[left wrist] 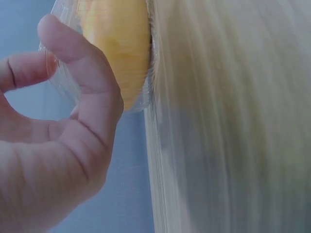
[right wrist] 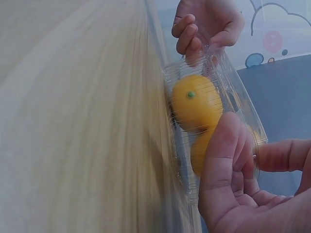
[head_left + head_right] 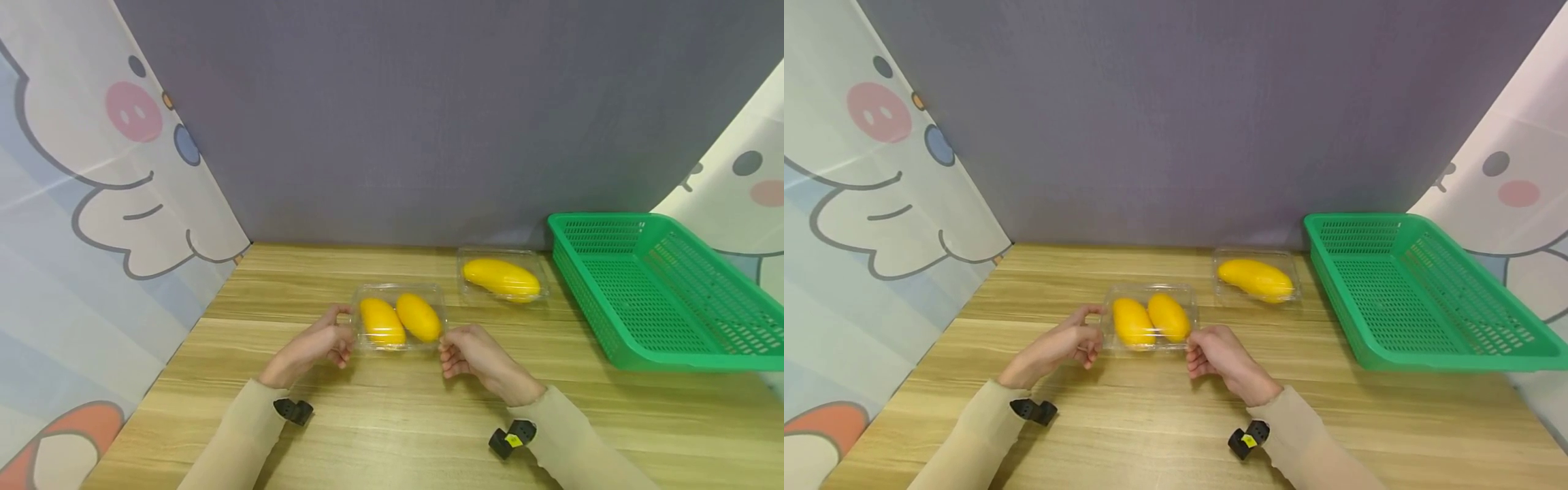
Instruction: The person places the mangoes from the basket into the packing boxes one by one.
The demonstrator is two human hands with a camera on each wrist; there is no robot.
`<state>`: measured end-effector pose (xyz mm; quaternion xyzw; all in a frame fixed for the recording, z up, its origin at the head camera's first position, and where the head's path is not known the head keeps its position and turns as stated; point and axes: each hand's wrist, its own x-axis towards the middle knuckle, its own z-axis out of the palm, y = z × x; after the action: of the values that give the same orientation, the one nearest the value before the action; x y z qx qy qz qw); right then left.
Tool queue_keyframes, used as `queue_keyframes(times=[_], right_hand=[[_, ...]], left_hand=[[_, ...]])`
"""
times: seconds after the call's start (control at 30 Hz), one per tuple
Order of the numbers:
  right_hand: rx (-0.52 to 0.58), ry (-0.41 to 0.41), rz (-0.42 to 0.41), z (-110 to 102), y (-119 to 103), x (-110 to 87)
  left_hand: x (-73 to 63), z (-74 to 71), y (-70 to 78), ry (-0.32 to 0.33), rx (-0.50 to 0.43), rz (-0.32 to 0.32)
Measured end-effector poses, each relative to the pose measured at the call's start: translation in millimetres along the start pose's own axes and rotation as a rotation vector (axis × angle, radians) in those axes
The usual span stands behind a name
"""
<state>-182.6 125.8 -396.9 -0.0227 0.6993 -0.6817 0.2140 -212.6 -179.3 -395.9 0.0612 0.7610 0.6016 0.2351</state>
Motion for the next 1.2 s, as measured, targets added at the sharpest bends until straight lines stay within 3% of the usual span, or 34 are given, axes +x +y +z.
queue_keyframes(times=[0.4, 0.73, 1.2], right_hand=[[-0.008, -0.005, 0.000, 0.2, -0.6, 0.1], [-0.015, -0.013, -0.004, 1.0, -2.2, -0.4], [-0.011, 0.036, 0.014, 1.2, -0.8, 5.0]], left_hand=[[2.5, 5.7, 1.6, 0.036, -0.026, 0.000], [1.8, 3.7, 2.4, 0.020, -0.036, 0.010], [3.3, 3.5, 2.7, 0.034, -0.042, 0.008]])
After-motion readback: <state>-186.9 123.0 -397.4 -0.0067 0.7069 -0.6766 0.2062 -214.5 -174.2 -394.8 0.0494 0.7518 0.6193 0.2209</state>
